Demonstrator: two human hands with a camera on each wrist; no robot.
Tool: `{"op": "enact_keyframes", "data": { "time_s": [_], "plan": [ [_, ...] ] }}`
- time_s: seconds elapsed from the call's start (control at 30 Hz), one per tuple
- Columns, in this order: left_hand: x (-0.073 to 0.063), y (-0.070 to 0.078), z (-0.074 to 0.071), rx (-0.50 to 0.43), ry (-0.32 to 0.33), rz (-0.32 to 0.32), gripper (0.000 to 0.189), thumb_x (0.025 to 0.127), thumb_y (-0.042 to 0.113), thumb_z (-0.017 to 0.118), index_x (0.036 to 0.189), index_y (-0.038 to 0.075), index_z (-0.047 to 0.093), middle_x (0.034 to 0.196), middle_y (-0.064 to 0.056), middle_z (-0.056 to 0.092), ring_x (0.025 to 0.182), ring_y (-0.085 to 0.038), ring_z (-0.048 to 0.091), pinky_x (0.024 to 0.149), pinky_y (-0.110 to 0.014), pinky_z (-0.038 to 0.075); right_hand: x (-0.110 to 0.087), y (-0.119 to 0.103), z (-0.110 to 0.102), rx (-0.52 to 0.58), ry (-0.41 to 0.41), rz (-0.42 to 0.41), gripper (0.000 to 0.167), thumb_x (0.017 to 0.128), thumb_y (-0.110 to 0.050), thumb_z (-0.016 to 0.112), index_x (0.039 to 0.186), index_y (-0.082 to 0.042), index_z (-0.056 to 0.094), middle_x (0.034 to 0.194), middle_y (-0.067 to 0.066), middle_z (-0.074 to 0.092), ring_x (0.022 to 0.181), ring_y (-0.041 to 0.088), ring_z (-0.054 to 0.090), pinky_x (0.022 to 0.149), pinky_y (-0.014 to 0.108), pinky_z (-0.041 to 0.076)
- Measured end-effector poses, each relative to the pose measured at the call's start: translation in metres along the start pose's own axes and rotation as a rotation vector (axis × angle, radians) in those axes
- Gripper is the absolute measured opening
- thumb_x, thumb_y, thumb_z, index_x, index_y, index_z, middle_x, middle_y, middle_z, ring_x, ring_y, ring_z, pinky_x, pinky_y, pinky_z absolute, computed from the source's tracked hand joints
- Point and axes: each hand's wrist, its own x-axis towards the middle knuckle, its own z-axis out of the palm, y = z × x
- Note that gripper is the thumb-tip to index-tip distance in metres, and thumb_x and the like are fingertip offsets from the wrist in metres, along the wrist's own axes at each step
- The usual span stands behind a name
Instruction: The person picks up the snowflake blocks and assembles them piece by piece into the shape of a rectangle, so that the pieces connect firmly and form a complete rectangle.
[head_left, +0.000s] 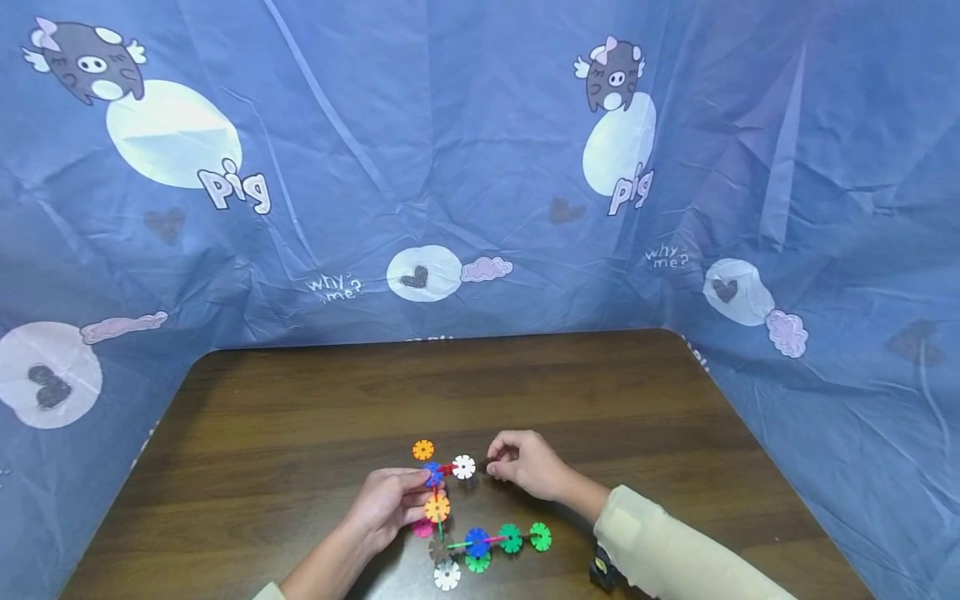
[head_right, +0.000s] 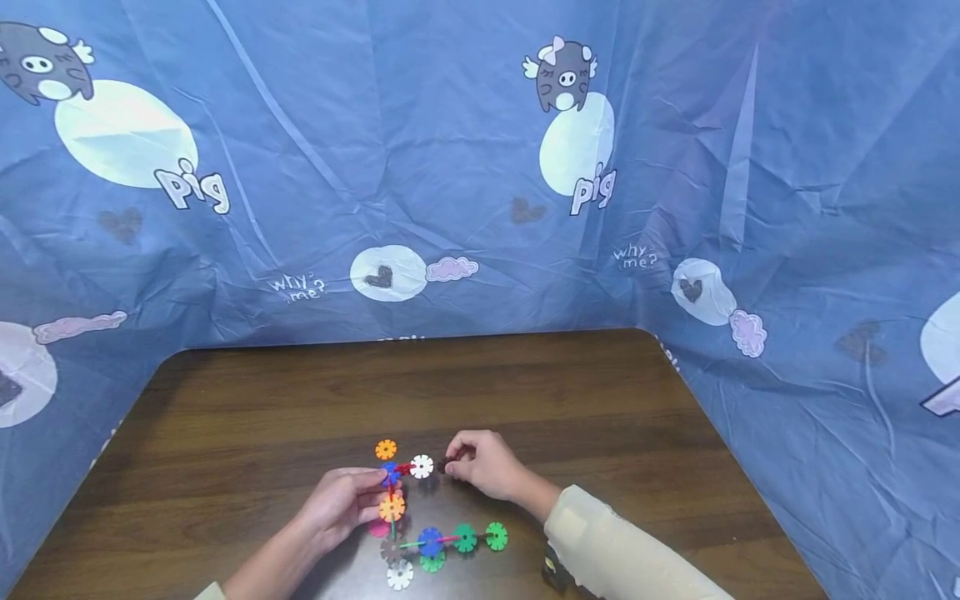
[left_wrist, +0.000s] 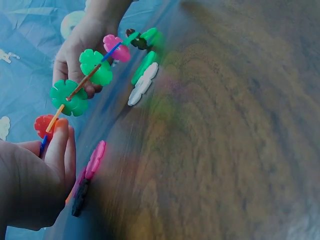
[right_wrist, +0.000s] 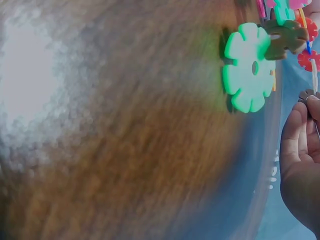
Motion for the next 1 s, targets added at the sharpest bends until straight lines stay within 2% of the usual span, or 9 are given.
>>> {"op": "enact_keyframes", "data": {
  "time_s": [0.13,0.2,0.4,0.6,1.0],
  "plan": [
    [0.0,0.0,0.001,-0.003,-0.007,-0.004,0.016,0.098,0.001,0.056,0.106,-0.01,0.065,0.082,-0.011,0.074,0.07,-0.015,0.071,0.068,-0.03,0.062,0.005,0.022,0.004,-0.011,0.014,0.008,0.009,0.085,0.008,0.072,0.086,0.002,0.066,0.07,0.012,0.065,0.059,0.006,0.053,0.05,0.016,0.042],
    [0.0,0.0,0.002,-0.005,-0.006,-0.006,0.016,0.098,0.001,0.056,0.105,-0.01,0.065,0.081,-0.011,0.074,0.07,-0.015,0.071,0.068,-0.03,0.062,0.006,0.025,0.004,-0.004,0.014,0.003,0.009,0.084,0.006,0.074,0.086,0.0,0.066,0.07,0.008,0.065,0.059,0.005,0.054,0.051,0.016,0.043],
    [0.0,-0.001,0.004,0.011,-0.004,-0.004,0.019,0.098,0.002,0.057,0.107,-0.012,0.064,0.084,-0.012,0.074,0.07,-0.014,0.071,0.067,-0.028,0.062,0.004,0.025,0.003,0.003,0.014,-0.04,0.01,0.084,0.002,0.075,0.085,-0.003,0.067,0.068,0.0,0.063,0.06,0.004,0.055,0.05,0.017,0.044],
    [0.0,-0.003,0.006,0.024,0.004,-0.007,0.018,0.097,0.002,0.057,0.107,-0.011,0.064,0.082,-0.011,0.074,0.069,-0.014,0.07,0.065,-0.028,0.062,0.003,0.023,0.004,-0.028,0.017,-0.067,0.011,0.083,0.002,0.077,0.083,-0.005,0.068,0.072,0.002,0.066,0.064,0.005,0.057,0.054,0.017,0.048],
    [0.004,-0.004,0.01,0.06,0.051,0.014,0.022,0.096,0.001,0.059,0.111,-0.016,0.062,0.081,-0.012,0.073,0.068,-0.014,0.07,0.064,-0.027,0.062,0.003,0.024,0.004,-0.151,0.048,-0.132,0.014,0.08,0.001,0.081,0.078,-0.011,0.073,0.074,-0.007,0.069,0.066,0.0,0.059,0.06,0.02,0.054]
  ]
}}
